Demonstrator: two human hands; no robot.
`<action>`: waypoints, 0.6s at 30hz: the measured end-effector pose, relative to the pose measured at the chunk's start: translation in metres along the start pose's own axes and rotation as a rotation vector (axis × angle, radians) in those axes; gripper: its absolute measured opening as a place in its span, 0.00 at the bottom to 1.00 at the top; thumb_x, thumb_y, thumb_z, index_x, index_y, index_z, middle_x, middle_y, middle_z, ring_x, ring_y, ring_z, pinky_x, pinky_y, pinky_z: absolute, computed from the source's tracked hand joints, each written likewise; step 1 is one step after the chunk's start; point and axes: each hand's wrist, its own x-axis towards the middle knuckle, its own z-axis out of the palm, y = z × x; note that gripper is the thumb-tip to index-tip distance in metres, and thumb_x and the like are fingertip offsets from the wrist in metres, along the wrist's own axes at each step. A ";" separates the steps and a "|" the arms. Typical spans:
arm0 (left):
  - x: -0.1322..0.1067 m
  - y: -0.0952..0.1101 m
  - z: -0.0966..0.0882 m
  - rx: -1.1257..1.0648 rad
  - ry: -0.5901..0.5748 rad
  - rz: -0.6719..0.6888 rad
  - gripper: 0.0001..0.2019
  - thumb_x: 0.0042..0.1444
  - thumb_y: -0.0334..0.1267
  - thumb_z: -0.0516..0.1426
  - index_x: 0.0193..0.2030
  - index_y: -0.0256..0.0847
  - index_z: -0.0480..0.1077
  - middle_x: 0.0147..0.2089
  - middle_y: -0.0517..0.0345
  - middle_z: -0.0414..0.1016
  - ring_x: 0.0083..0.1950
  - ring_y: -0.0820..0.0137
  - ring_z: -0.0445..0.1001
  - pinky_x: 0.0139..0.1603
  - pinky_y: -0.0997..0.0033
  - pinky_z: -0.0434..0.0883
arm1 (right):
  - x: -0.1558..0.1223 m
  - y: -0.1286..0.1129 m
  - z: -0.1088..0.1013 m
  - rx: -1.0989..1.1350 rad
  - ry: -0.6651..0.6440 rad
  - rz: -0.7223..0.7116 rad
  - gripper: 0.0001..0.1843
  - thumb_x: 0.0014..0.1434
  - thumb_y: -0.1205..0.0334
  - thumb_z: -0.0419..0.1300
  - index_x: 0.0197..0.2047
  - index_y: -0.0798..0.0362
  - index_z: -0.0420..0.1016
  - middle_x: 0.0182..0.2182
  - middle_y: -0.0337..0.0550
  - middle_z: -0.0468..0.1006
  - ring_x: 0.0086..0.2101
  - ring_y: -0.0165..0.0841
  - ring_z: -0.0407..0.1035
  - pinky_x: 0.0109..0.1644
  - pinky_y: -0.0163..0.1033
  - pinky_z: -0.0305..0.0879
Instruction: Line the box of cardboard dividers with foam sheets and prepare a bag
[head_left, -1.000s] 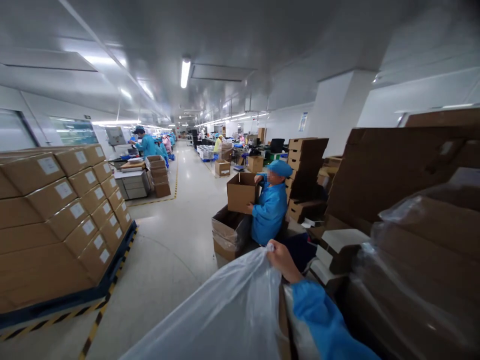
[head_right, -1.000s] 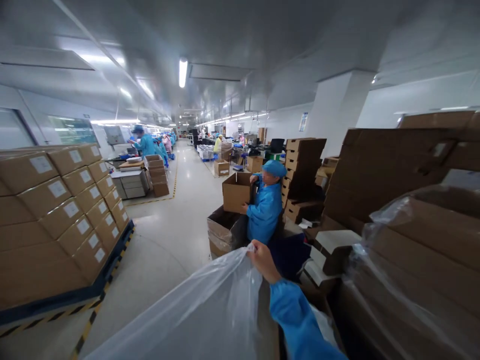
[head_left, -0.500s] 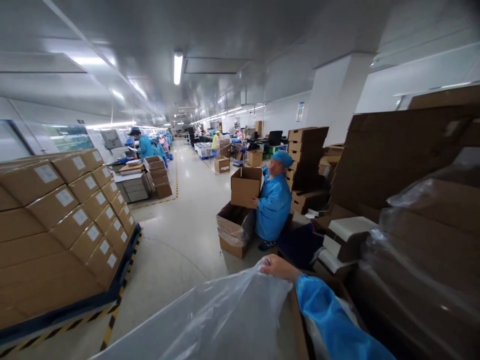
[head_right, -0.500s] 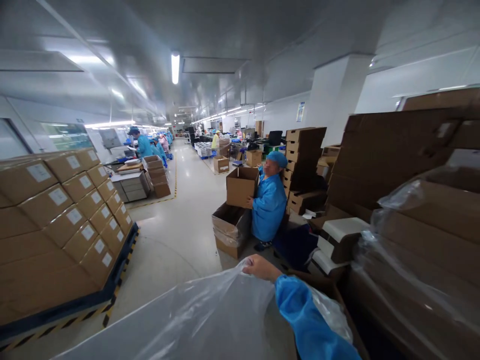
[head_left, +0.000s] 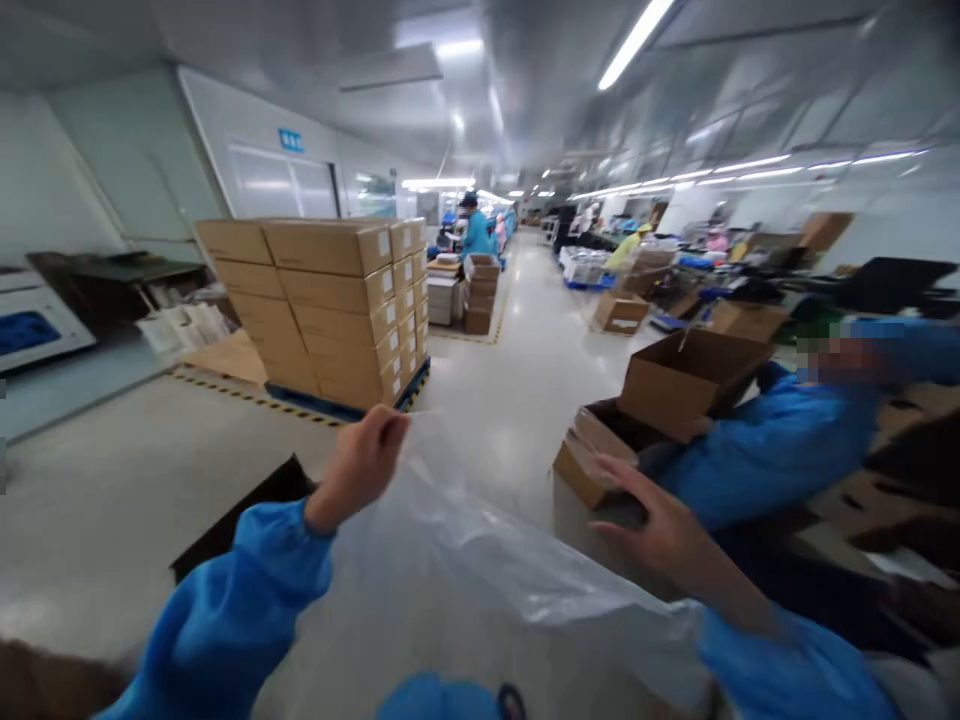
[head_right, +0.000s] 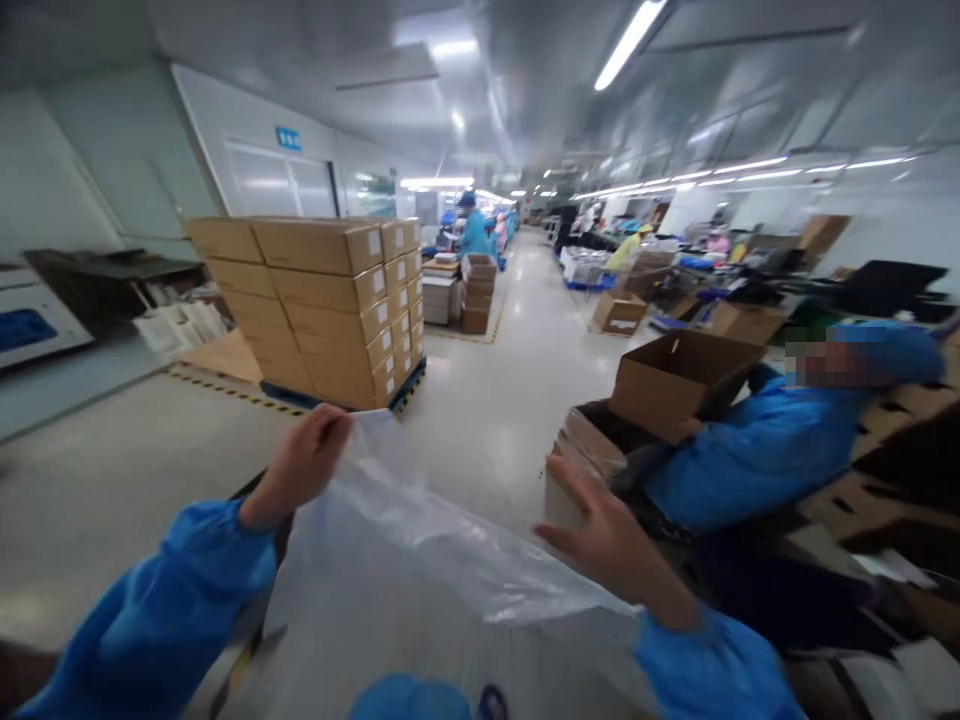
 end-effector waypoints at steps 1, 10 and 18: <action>-0.013 0.002 -0.008 -0.001 -0.021 0.008 0.15 0.64 0.46 0.51 0.32 0.37 0.67 0.24 0.62 0.66 0.25 0.77 0.63 0.28 0.76 0.60 | 0.006 -0.046 0.017 0.042 0.001 -0.127 0.53 0.45 0.36 0.68 0.68 0.53 0.57 0.64 0.58 0.62 0.62 0.50 0.59 0.65 0.57 0.58; -0.057 -0.008 -0.053 -0.179 -0.232 0.011 0.17 0.62 0.47 0.51 0.28 0.37 0.64 0.22 0.65 0.62 0.25 0.78 0.57 0.27 0.77 0.55 | 0.053 -0.201 0.114 0.855 -0.418 0.076 0.30 0.49 0.41 0.68 0.46 0.58 0.76 0.32 0.44 0.76 0.29 0.28 0.67 0.33 0.34 0.65; -0.064 -0.017 -0.069 -0.309 -0.305 0.021 0.18 0.61 0.49 0.50 0.28 0.38 0.67 0.22 0.63 0.65 0.25 0.77 0.59 0.26 0.78 0.57 | 0.046 -0.230 0.123 1.228 -0.595 0.055 0.39 0.35 0.51 0.78 0.51 0.51 0.72 0.39 0.39 0.73 0.39 0.27 0.66 0.41 0.33 0.63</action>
